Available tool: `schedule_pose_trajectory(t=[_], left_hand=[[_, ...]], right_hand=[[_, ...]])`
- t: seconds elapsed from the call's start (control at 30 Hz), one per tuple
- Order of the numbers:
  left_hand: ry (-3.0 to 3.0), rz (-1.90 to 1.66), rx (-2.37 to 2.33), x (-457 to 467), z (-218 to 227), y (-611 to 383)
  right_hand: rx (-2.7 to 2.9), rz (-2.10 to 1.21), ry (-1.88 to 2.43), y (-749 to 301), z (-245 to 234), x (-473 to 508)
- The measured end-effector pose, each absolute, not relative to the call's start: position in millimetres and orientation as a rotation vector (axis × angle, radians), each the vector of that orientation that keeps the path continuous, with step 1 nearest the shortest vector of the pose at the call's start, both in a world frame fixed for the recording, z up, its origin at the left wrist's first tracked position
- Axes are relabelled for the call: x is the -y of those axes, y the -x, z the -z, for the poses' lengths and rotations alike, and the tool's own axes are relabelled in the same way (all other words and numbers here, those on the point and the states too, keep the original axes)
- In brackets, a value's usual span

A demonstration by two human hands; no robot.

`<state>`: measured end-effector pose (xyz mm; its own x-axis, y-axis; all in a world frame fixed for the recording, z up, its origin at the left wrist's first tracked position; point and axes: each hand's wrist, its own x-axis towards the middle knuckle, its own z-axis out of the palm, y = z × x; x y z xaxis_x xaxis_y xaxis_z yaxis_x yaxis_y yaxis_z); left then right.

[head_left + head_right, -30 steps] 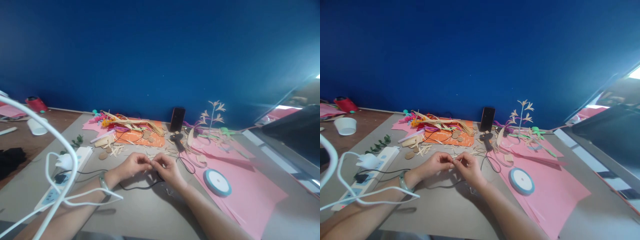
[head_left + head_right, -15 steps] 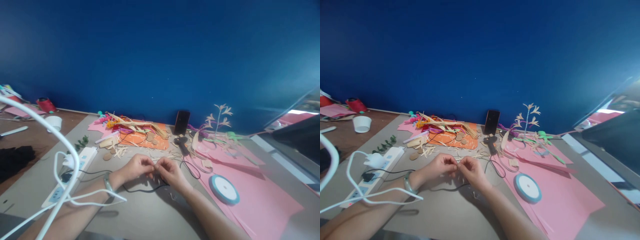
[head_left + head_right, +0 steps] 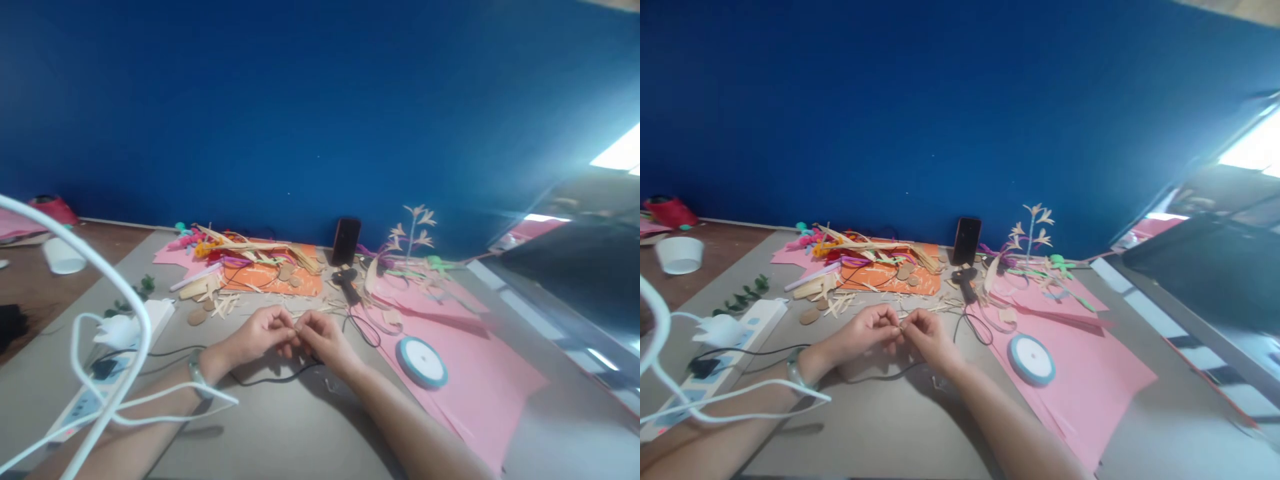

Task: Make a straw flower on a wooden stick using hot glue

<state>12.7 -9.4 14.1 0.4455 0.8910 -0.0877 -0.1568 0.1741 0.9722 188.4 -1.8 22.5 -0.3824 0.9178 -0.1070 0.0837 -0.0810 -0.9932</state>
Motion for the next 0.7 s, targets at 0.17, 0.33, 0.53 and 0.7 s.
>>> schedule_pose_trajectory(t=[0.17,0.33,0.53,0.7], left_hand=[[-1.206,-0.856,-0.866,11.9,-11.6,-14.1],[-1.263,-0.878,-0.906,14.3,-9.5,-15.6],[-1.388,-0.918,-0.933,13.2,-7.8,-13.7],[-1.510,-0.921,-1.059,13.7,-8.5,-10.6]], right_hand=[[1.518,-1.543,1.115,-189.6,-20.8,1.6],[1.522,-1.570,1.108,-191.7,-21.4,0.4],[1.544,-1.560,1.091,-192.4,-17.9,-1.2],[1.559,-1.505,1.070,-190.5,-18.2,0.7]])
